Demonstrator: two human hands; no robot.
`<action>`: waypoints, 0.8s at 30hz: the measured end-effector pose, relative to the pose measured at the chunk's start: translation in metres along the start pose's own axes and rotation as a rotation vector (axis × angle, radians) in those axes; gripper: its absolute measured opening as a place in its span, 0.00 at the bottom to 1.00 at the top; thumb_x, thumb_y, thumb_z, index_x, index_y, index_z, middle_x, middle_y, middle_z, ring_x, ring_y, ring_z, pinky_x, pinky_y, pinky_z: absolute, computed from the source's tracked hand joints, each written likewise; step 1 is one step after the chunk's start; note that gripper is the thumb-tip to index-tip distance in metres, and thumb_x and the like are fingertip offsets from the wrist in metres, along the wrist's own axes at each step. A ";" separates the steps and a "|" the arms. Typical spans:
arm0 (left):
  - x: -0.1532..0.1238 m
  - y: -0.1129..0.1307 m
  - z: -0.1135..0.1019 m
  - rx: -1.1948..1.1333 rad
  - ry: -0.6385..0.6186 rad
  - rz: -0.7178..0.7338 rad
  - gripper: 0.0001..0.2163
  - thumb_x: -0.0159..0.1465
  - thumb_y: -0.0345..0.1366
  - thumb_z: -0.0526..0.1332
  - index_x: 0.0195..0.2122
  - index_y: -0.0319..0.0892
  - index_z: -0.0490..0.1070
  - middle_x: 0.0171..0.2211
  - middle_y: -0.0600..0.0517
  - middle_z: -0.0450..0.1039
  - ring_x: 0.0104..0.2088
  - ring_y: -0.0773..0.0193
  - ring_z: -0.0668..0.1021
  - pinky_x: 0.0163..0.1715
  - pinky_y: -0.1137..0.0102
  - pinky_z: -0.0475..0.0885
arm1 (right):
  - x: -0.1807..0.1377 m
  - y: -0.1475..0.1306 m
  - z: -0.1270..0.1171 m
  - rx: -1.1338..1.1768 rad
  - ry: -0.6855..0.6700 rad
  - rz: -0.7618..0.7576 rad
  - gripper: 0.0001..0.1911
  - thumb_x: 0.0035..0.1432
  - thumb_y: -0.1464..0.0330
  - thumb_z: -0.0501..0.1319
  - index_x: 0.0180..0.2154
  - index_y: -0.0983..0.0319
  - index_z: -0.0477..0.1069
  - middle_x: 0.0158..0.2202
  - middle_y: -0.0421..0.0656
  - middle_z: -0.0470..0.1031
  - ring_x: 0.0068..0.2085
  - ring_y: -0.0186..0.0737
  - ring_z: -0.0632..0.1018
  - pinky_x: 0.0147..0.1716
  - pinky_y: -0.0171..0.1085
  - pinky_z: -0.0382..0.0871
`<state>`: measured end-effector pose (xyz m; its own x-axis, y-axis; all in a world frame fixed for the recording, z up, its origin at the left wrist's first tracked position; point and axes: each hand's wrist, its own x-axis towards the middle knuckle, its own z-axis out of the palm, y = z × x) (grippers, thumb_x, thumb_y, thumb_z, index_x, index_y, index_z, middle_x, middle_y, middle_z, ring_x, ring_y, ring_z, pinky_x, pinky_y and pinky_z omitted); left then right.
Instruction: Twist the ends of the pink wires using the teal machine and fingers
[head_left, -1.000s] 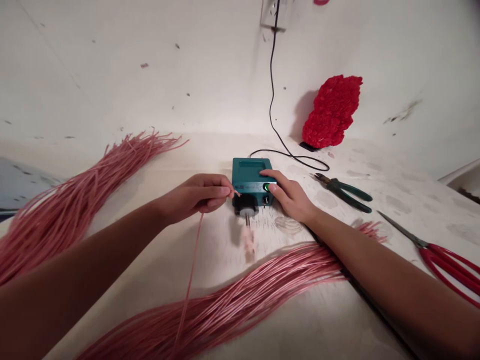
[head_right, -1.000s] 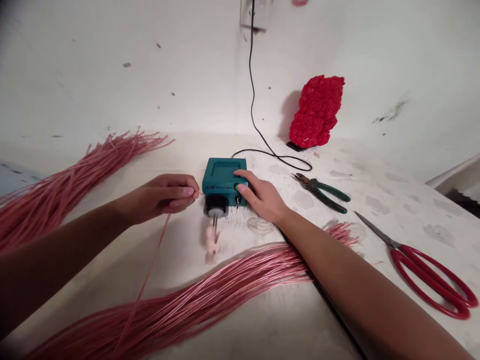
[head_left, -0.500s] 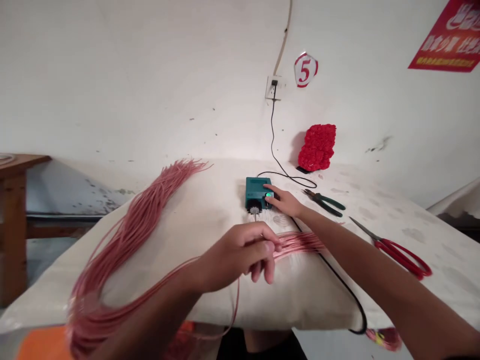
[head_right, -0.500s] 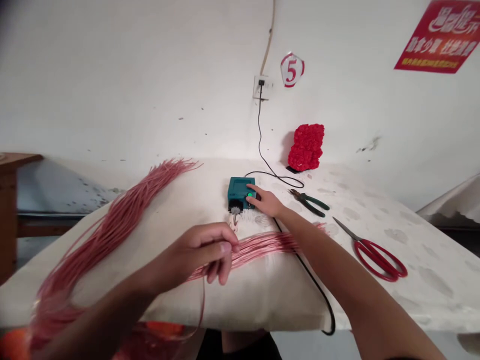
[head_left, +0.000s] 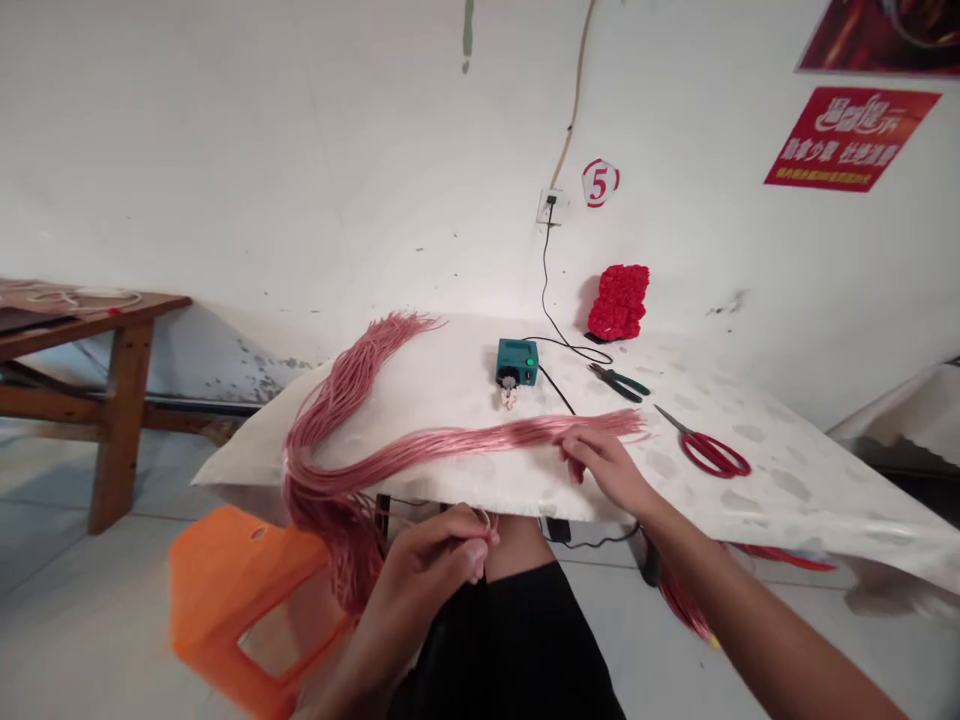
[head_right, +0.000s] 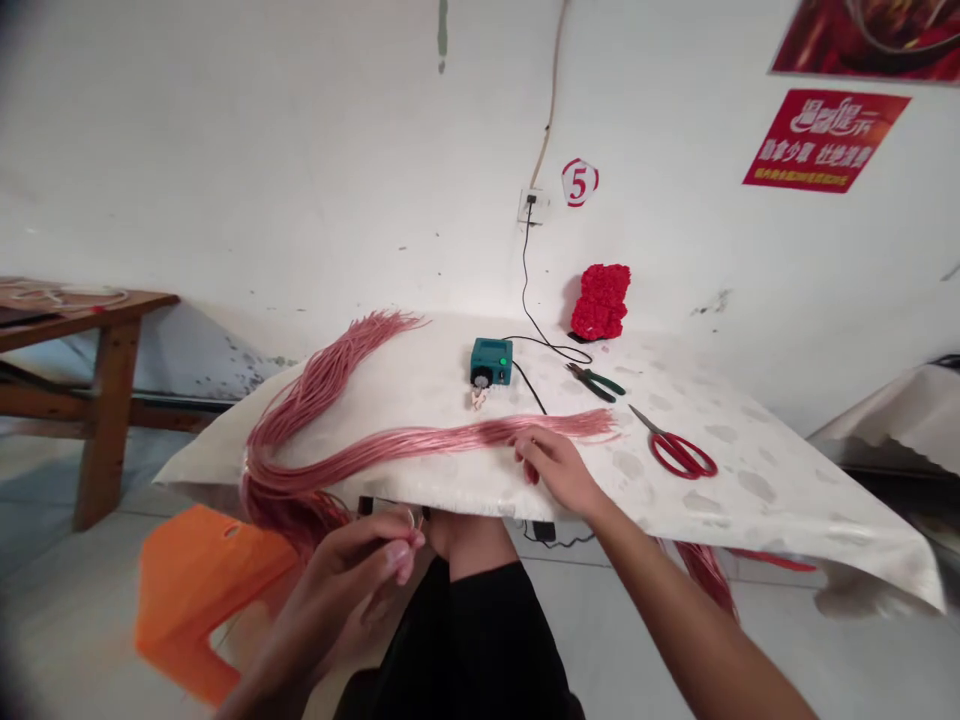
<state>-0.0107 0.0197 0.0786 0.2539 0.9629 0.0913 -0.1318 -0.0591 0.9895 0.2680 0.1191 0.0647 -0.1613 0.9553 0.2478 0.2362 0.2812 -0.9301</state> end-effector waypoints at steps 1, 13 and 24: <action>-0.009 0.003 0.003 0.006 0.014 0.003 0.06 0.64 0.40 0.67 0.34 0.46 0.81 0.30 0.50 0.72 0.29 0.63 0.73 0.28 0.68 0.69 | -0.024 -0.007 0.008 0.021 0.014 0.000 0.20 0.66 0.52 0.61 0.38 0.62 0.77 0.31 0.40 0.74 0.24 0.34 0.73 0.27 0.37 0.71; -0.082 0.060 0.027 0.512 -0.047 0.375 0.07 0.69 0.36 0.62 0.39 0.49 0.81 0.35 0.50 0.77 0.35 0.60 0.79 0.36 0.66 0.74 | -0.149 -0.054 0.080 0.160 -0.011 -0.087 0.17 0.68 0.55 0.60 0.34 0.60 0.78 0.29 0.39 0.73 0.22 0.33 0.73 0.26 0.37 0.69; -0.049 -0.011 0.033 0.391 0.121 0.097 0.06 0.68 0.37 0.64 0.40 0.48 0.81 0.34 0.52 0.81 0.28 0.65 0.76 0.28 0.71 0.70 | -0.139 -0.042 0.093 0.344 0.061 -0.063 0.09 0.70 0.66 0.59 0.42 0.57 0.79 0.29 0.37 0.74 0.23 0.32 0.74 0.27 0.36 0.71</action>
<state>0.0095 -0.0352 0.0673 0.1407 0.9706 0.1953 0.2303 -0.2240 0.9470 0.1909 -0.0342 0.0443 -0.1052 0.9436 0.3140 -0.1107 0.3027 -0.9466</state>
